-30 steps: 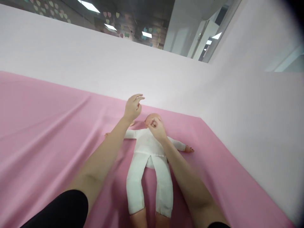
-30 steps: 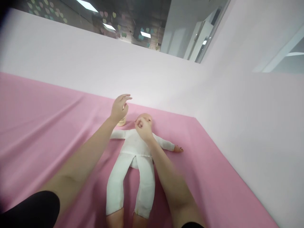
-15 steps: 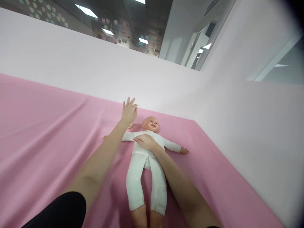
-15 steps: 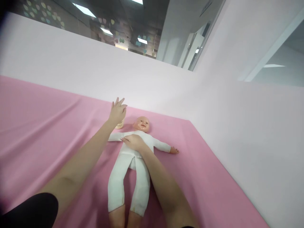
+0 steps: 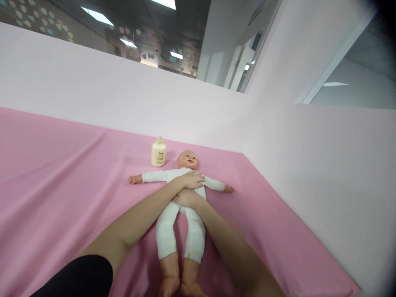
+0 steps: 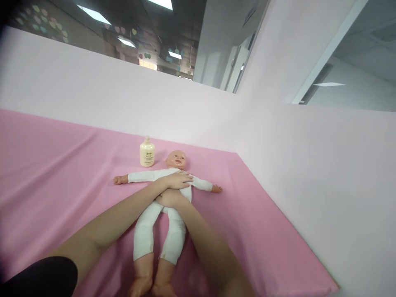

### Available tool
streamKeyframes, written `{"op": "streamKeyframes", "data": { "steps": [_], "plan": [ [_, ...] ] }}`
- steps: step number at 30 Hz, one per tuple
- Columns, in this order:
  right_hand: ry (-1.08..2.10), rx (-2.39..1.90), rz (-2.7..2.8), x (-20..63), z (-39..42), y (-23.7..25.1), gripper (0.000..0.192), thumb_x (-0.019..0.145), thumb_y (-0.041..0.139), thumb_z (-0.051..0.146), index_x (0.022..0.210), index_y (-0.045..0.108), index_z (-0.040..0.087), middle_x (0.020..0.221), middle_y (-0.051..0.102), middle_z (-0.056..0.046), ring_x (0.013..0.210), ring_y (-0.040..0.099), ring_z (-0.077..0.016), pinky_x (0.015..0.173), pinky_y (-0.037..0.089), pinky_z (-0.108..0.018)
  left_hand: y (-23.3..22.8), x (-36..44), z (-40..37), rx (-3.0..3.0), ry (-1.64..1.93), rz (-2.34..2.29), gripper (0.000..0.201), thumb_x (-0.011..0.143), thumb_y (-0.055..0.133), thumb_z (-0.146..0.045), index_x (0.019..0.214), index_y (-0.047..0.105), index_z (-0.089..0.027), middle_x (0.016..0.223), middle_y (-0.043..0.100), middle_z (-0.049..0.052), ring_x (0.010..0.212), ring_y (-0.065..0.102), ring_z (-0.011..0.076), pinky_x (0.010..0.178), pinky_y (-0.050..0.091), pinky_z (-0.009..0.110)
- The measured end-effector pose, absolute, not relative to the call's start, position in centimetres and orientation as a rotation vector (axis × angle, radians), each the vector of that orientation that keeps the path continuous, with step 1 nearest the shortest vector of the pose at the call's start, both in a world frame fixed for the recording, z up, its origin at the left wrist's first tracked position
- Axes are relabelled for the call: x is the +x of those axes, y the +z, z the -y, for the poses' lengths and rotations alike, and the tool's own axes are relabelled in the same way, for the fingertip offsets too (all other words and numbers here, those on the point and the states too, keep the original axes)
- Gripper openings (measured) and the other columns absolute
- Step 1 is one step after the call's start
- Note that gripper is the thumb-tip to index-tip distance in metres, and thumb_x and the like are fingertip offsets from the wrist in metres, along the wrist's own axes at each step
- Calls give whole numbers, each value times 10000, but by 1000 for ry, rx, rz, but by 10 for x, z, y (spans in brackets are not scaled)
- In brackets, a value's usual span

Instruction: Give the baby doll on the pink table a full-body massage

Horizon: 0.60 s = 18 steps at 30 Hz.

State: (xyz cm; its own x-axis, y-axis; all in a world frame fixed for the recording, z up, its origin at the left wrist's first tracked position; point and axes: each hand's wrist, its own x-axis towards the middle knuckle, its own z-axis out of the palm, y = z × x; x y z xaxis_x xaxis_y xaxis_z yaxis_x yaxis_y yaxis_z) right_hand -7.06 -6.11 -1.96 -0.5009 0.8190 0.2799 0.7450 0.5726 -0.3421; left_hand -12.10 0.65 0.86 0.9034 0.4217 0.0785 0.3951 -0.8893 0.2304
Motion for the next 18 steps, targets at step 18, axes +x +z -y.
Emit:
{"op": "streamKeyframes", "data": {
  "steps": [18],
  "plan": [
    [464,-1113,2362,-46,124,-13,387,963,354,251,1315,513,242,1348,545,-23,1289,445,-166,1141,224,-407,-15,-156,1,2744,499,-1021,509,949,319,-392,1405,388,-178,1491,352,69,1408,241,223,1155,158,423]
  ]
}}
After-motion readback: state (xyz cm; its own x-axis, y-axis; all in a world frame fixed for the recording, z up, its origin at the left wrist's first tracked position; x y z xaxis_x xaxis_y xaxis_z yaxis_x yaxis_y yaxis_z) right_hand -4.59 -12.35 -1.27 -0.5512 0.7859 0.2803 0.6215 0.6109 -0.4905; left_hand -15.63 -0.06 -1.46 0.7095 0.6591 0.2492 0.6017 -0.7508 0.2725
